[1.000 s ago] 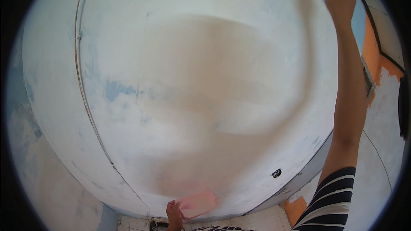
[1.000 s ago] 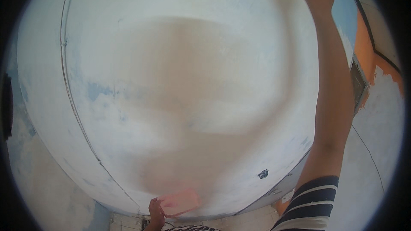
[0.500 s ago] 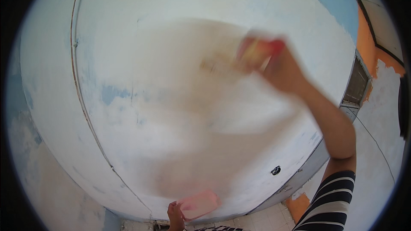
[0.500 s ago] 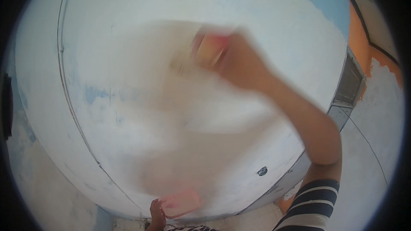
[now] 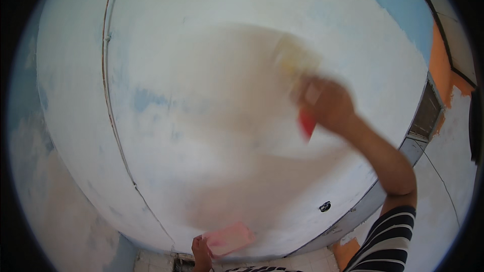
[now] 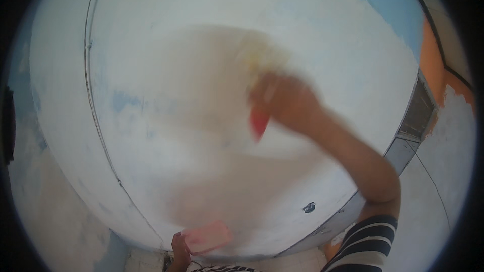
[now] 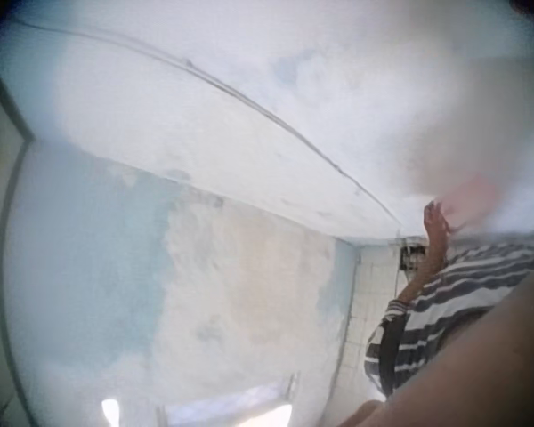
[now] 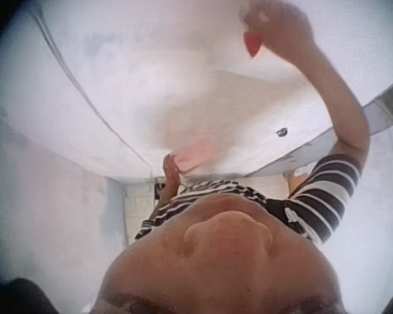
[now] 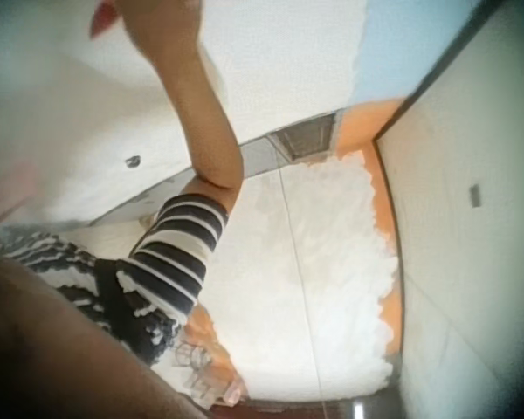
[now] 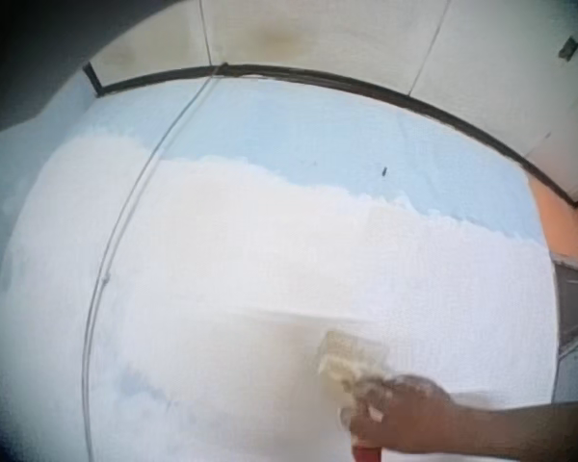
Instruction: The person paints a ceiling using a brush, frequently dipping the brush into a pink container held in their left hand.
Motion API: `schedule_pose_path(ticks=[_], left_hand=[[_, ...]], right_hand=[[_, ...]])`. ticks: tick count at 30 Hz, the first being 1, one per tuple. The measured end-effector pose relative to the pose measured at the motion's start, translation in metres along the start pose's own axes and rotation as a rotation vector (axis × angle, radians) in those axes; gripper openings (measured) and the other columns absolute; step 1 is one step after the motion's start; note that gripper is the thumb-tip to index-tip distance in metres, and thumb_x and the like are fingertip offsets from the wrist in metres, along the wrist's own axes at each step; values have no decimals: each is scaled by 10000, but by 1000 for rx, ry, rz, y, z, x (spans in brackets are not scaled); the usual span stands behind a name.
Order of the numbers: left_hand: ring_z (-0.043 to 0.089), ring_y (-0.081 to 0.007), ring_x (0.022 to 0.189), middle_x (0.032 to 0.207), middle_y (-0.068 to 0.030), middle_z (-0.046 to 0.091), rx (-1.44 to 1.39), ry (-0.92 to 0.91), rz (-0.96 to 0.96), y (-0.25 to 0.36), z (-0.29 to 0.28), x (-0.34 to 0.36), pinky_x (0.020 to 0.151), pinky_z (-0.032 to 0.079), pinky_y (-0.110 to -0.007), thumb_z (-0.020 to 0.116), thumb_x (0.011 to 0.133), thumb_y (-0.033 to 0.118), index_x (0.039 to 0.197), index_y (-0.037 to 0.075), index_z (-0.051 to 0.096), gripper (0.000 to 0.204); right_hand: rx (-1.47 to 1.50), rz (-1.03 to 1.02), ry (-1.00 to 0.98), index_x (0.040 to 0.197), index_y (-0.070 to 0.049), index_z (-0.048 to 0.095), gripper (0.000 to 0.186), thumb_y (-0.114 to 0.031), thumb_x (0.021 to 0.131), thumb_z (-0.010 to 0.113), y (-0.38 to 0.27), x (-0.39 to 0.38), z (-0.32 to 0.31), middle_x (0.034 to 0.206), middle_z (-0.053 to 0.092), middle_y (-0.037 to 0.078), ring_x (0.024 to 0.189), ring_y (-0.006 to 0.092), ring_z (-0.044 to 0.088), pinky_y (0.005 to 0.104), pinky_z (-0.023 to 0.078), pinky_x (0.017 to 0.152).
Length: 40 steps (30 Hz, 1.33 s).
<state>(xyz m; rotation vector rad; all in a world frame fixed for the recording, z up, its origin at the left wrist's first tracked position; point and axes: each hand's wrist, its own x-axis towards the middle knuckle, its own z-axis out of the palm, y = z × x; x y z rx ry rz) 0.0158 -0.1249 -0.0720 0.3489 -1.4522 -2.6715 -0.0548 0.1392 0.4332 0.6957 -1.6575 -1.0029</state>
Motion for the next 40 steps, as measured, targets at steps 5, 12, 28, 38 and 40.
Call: schedule_pose_path(ticks=[5,12,28,38,40], left_hand=[[601,-199,966,1012,-114,598,131,-50,-15,-4,4,-15,848,495,-338,559,911,238,1124,-17,512,336],[543,-106,649,806,-36,576,16,88,-42,-29,19,-20,518,439,-248,589,899,231,1081,32,528,276],[576,-187,1064,1157,-139,592,124,-107,42,-17,96,-53,943,462,-330,485,880,107,1150,-35,521,307],[499,-265,1201,1278,-196,521,143,-38,261,-41,122,-57,1055,382,-417,456,814,97,1169,-27,492,378],[527,-276,1188,1293,-209,507,176,-35,349,-41,128,-60,1029,424,-414,533,846,241,1178,-32,461,436]], right_hand=[[955,-32,-109,983,-128,576,198,-187,808,646,-152,-57,-42,1196,611,131,969,247,666,369,568,715],[1442,796,310,1003,-70,600,203,-62,829,705,-234,-135,-21,1039,692,153,868,253,705,337,571,698],[1908,1696,94,1063,59,504,282,72,831,663,-258,-283,-69,969,609,150,825,195,660,337,599,752],[1751,1777,-145,1045,44,479,262,30,857,660,-276,-314,-63,978,617,172,875,207,661,336,616,714],[1768,1740,-228,1036,32,482,258,13,861,671,-283,-312,-62,1006,611,177,875,198,662,331,601,723]])
